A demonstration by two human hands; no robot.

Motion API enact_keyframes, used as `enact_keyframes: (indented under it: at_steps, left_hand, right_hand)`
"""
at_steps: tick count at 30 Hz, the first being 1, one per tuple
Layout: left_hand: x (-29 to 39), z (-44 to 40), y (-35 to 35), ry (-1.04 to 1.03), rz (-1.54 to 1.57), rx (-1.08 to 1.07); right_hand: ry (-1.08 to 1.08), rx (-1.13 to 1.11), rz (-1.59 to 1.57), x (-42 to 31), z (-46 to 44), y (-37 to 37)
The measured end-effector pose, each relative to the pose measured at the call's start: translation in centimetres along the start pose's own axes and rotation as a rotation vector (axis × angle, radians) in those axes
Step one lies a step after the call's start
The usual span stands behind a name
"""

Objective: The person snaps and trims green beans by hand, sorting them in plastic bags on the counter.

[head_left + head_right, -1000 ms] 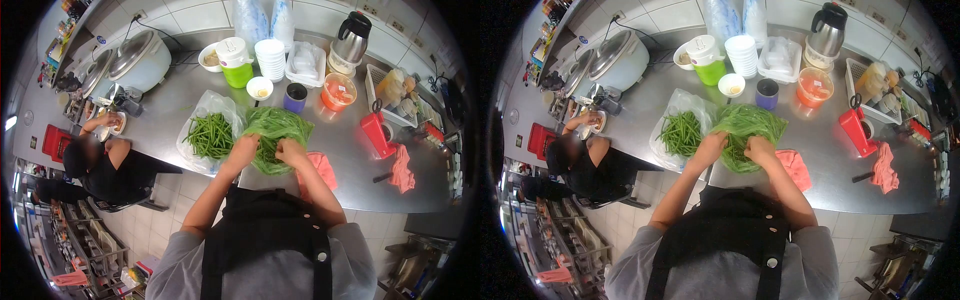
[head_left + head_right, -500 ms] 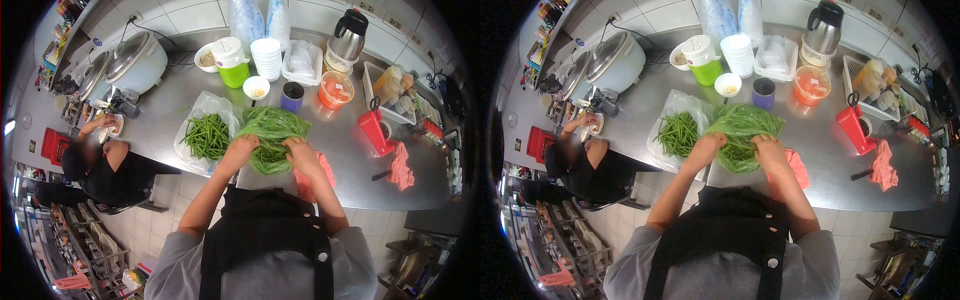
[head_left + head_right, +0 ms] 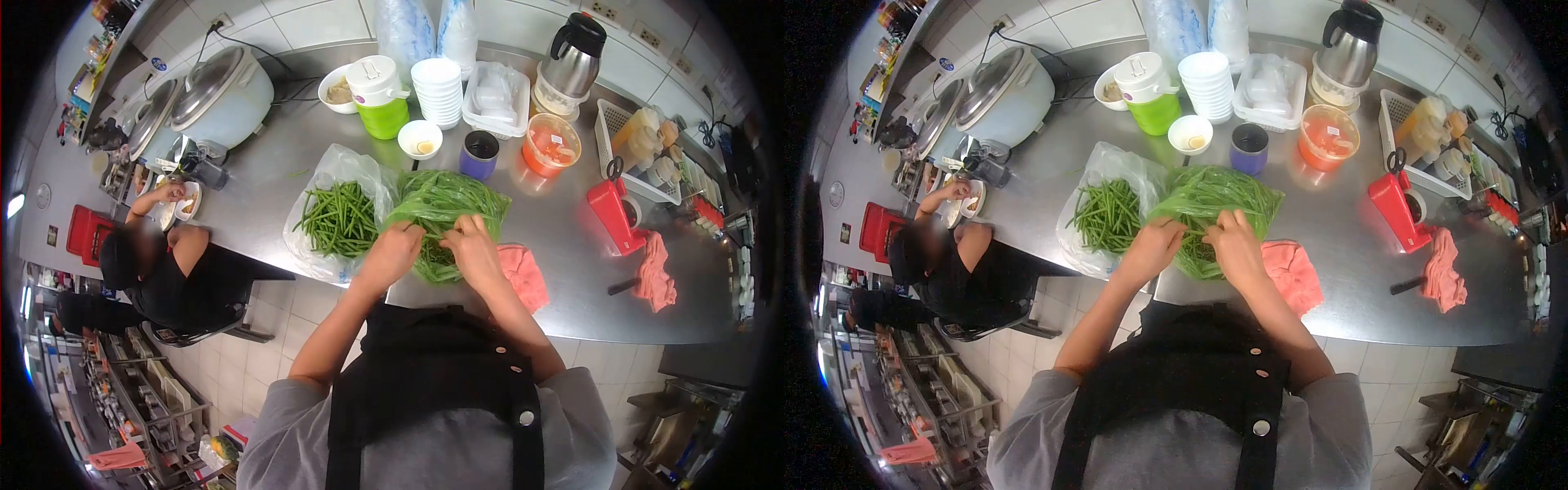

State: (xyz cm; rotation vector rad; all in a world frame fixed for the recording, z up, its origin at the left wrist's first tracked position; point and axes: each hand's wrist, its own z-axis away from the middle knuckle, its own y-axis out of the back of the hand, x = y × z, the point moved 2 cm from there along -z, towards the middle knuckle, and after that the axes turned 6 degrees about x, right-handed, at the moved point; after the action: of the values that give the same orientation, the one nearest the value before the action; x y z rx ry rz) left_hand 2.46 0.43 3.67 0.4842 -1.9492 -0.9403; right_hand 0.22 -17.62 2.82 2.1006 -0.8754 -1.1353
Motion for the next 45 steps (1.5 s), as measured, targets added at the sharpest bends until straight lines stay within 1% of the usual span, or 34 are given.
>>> enact_keyframes:
  at_steps: [2, 3, 5, 6, 8, 9, 11, 12, 14, 17, 18, 20, 24, 25, 26, 27, 28, 30, 31, 32, 33, 34, 35, 36, 37, 39, 40, 41, 43, 44, 45]
  left_hand:
    - [0.7, -0.1, 0.2, 0.022, 0.022, 0.097]
    - [0.7, 0.0, 0.1, 0.022, 0.023, 0.096]
    - [0.3, 0.2, 0.1, 0.173, 0.196, 0.126]
    - [0.3, 0.2, 0.2, 0.174, 0.195, 0.127]
    - [-0.3, 0.4, 0.3, 0.542, 0.520, 0.149]
    - [-0.6, 0.5, 0.1, 0.542, 0.519, 0.147]
    - [-1.4, 0.6, -0.7, 0.539, 0.812, 0.093]
    - [-1.3, 0.7, -1.0, 0.540, 0.813, 0.094]
    - [-0.5, 1.0, -2.1, 0.498, 0.927, -0.070]
    - [-0.2, 1.2, -2.9, 0.478, 0.973, -0.110]
    - [-0.3, 1.2, -3.2, 0.479, 0.973, -0.111]
    - [-0.5, 1.2, -3.7, 0.344, 0.817, -0.053]
    - [0.6, 0.6, -2.9, 0.345, 0.781, -0.013]
    - [0.8, 0.6, -2.7, 0.335, 0.705, -0.024]
    - [0.9, 0.6, -2.6, 0.326, 0.630, -0.037]
    - [0.9, 0.7, -2.7, 0.330, 0.627, -0.028]
    - [0.8, 0.7, -2.8, 0.341, 0.633, -0.007]
    - [0.3, 0.8, -3.5, 0.350, 0.643, 0.013]
    - [-0.6, 1.1, -4.3, 0.459, 0.848, 0.018]
    - [-1.3, 1.4, -5.1, 0.569, 1.051, 0.023]
    - [-1.3, 1.7, -5.5, 0.569, 1.052, 0.025]
    - [-1.3, 2.0, -5.8, 0.623, 0.996, 0.085]
    - [-1.4, 2.3, -6.0, 0.673, 0.939, 0.142]
    - [-0.5, 2.3, -5.0, 0.605, 0.673, 0.023]
    - [-1.2, 2.6, -5.9, 0.605, 0.674, 0.016]
    - [-3.8, 3.1, -9.1, 0.180, 0.276, 0.119]
    - [-4.1, 3.0, -10.0, -0.039, 0.077, 0.171]
    - [-3.8, 3.0, -10.2, -0.048, 0.078, 0.173]
    - [-3.4, 3.1, -9.1, 0.191, 0.603, 0.402]
    - [-3.1, 2.7, -7.8, 0.200, 0.225, 0.328]
    - [-4.2, 2.5, -6.9, 0.199, 0.222, 0.333]
  right_hand:
    - [-0.041, -0.001, -0.047, 0.2, 0.1, 0.0]
    - [-0.043, -0.002, -0.046, 0.4, 0.2, -0.2]
    - [-0.190, -0.042, -0.374, 1.2, 0.3, -0.6]
    - [-0.189, -0.042, -0.374, 1.4, 0.2, -0.6]
    - [-0.261, -0.103, -0.603, 1.9, 0.1, -0.4]
    - [-0.263, -0.103, -0.603, 1.9, -0.2, -0.1]
    - [-0.589, -0.148, -1.047, 2.1, -0.5, 0.4]
    - [-0.580, -0.099, -1.088, 2.0, -0.7, 0.5]
    - [-0.597, -0.086, -1.100, 2.3, -1.0, 0.3]
    - [-0.621, -0.058, -1.130, 2.1, -1.6, 0.6]
    - [-0.628, -0.051, -1.146, 1.9, -1.6, 0.7]
    - [-0.628, -0.041, -1.152, 2.0, -1.5, 0.5]
    - [-0.629, -0.011, -1.105, 2.2, -1.3, 0.6]
    - [-0.619, -0.023, -1.111, 2.0, -1.2, 0.4]
    - [-0.585, -0.016, -1.028, 1.8, -1.0, 0.5]
    - [-0.552, -0.007, -0.942, 1.2, -1.1, 0.8]
    - [-0.547, -0.012, -0.944, 0.4, -1.1, 1.2]
    - [-0.370, 0.035, -0.640, -1.5, -1.2, 2.3]
    - [-0.371, 0.035, -0.638, -2.2, -1.0, 2.3]
    - [-0.260, 0.165, -0.589, -2.9, -0.9, 2.5]
    - [-0.146, 0.291, -0.539, -3.6, -0.9, 2.7]
    - [-0.077, 0.313, -0.548, -4.4, -1.2, 3.3]
    - [-0.077, 0.316, -0.546, -5.3, -1.7, 4.0]
    - [0.037, 0.364, -0.568, -6.8, -2.5, 4.9]
    - [0.149, 0.409, -0.589, -8.2, -3.0, 5.3]
    - [0.270, 0.329, -0.723, -10.6, -4.9, 4.5]
    - [0.272, 0.334, -0.718, -11.3, -5.9, 3.1]
    - [0.220, 0.268, -0.608, -11.5, -6.9, 1.0]
    - [0.170, 0.212, -0.498, -10.0, -8.0, -0.9]
    - [0.128, 0.008, -0.509, -8.1, -8.2, -1.1]
    - [0.086, -0.202, -0.517, -6.4, -8.2, -1.1]
